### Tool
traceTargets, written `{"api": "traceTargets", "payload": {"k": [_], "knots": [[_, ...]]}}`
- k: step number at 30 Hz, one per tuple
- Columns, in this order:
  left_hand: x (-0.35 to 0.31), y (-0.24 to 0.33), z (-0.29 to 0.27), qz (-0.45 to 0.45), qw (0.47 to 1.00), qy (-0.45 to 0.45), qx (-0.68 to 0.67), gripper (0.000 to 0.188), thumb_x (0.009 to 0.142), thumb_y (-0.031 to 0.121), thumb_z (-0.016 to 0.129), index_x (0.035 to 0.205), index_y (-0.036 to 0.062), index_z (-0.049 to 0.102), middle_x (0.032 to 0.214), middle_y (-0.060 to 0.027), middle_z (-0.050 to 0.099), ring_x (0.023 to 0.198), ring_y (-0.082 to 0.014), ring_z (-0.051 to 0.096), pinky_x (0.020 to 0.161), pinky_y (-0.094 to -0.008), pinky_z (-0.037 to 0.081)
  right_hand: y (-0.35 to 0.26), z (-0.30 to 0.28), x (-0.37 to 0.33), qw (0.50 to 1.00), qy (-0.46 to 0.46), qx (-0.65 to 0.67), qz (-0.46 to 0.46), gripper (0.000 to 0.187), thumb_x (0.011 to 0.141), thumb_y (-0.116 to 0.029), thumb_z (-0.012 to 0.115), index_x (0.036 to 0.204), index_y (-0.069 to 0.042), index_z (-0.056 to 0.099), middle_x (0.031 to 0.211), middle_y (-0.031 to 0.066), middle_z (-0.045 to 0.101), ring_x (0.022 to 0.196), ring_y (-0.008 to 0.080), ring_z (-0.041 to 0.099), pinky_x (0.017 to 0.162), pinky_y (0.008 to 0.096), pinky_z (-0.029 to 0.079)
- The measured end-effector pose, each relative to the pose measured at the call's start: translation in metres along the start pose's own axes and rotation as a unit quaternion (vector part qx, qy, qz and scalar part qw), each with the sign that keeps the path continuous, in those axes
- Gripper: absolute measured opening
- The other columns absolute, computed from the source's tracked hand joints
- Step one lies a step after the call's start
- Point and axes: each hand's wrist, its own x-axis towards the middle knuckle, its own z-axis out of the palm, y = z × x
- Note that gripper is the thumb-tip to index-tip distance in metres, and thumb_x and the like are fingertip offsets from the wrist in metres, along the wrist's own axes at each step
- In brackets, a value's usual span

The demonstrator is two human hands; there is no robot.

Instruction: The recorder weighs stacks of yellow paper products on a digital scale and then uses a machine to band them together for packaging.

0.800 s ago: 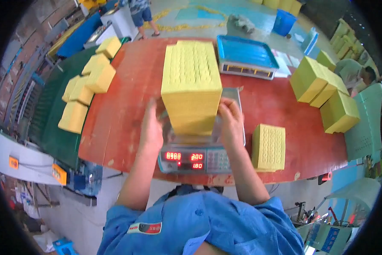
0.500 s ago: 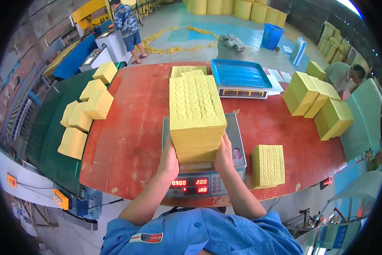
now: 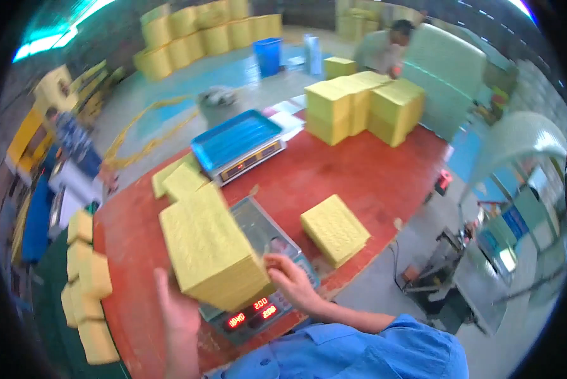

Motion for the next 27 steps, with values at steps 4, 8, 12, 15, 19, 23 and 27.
{"api": "traceTargets", "payload": {"k": [4,8,12,15,19,23,27], "knots": [[0.012,0.037,0.043,0.044,0.988,-0.09,0.115,0.066,0.1,0.052,0.04,0.142,0.0009,0.041,0.14,-0.0113,0.051,0.13,-0.0234,0.046,0.108,-0.0397,0.036,0.019,-0.017,-0.028,0.994,-0.017,0.019,0.107,0.034,0.099,-0.022,0.056,0.125,0.0,0.054,0.114,0.0086,0.061,0.106,0.0148,0.059,0.094,0.0307,0.048],[0.029,0.036,0.031,-0.007,0.97,-0.1,0.221,0.064,0.098,0.049,0.045,0.139,0.0003,0.044,0.136,-0.0106,0.054,0.125,-0.0233,0.052,0.104,-0.0387,0.04,0.018,-0.009,-0.023,0.896,-0.029,0.329,0.298,0.033,0.1,-0.028,0.057,0.119,-0.001,0.055,0.111,0.0099,0.063,0.097,0.0194,0.063,0.088,0.0332,0.052],[0.021,0.033,0.026,-0.112,0.964,-0.054,0.234,0.062,0.096,0.048,0.049,0.14,0.0033,0.045,0.134,-0.0093,0.056,0.121,-0.0236,0.055,0.1,-0.0402,0.044,0.037,-0.014,-0.018,0.861,-0.074,0.392,0.316,0.039,0.098,-0.034,0.06,0.12,-0.002,0.056,0.109,0.0083,0.063,0.092,0.0174,0.064,0.084,0.0304,0.052],[0.012,0.03,0.02,-0.162,0.969,-0.029,0.184,0.06,0.095,0.049,0.048,0.139,0.008,0.047,0.133,-0.0088,0.057,0.12,-0.024,0.056,0.096,-0.0432,0.047,0.025,-0.023,-0.015,0.847,-0.149,0.412,0.301,0.043,0.097,-0.039,0.06,0.123,-0.004,0.057,0.114,0.0059,0.063,0.098,0.0161,0.062,0.087,0.0329,0.051],[-0.003,0.019,0.028,-0.134,0.98,-0.018,0.145,0.059,0.095,0.051,0.045,0.139,0.0111,0.047,0.131,-0.008,0.059,0.118,-0.0245,0.057,0.092,-0.0452,0.05,0.006,-0.047,-0.009,0.876,-0.21,0.335,0.277,0.049,0.099,-0.044,0.054,0.132,-0.007,0.055,0.125,0.0033,0.061,0.116,0.0151,0.055,0.096,0.0356,0.046],[-0.002,-0.005,0.064,-0.086,0.989,-0.038,0.117,0.058,0.096,0.049,0.044,0.136,0.0085,0.049,0.127,-0.0081,0.061,0.115,-0.0244,0.059,0.094,-0.0432,0.049,-0.009,-0.095,0.002,0.895,-0.204,0.348,0.189,0.053,0.099,-0.037,0.056,0.138,-0.004,0.048,0.13,0.0062,0.058,0.122,0.0167,0.052,0.102,0.0362,0.042],[0.017,-0.042,0.14,-0.035,0.991,-0.058,0.112,0.056,0.095,0.048,0.046,0.133,0.0065,0.051,0.126,-0.0083,0.061,0.113,-0.0236,0.06,0.094,-0.0409,0.05,-0.045,-0.175,0.026,0.889,-0.107,0.405,0.184,0.054,0.096,-0.026,0.059,0.141,-0.001,0.042,0.133,0.0098,0.057,0.123,0.0198,0.053,0.105,0.0362,0.041]]}}
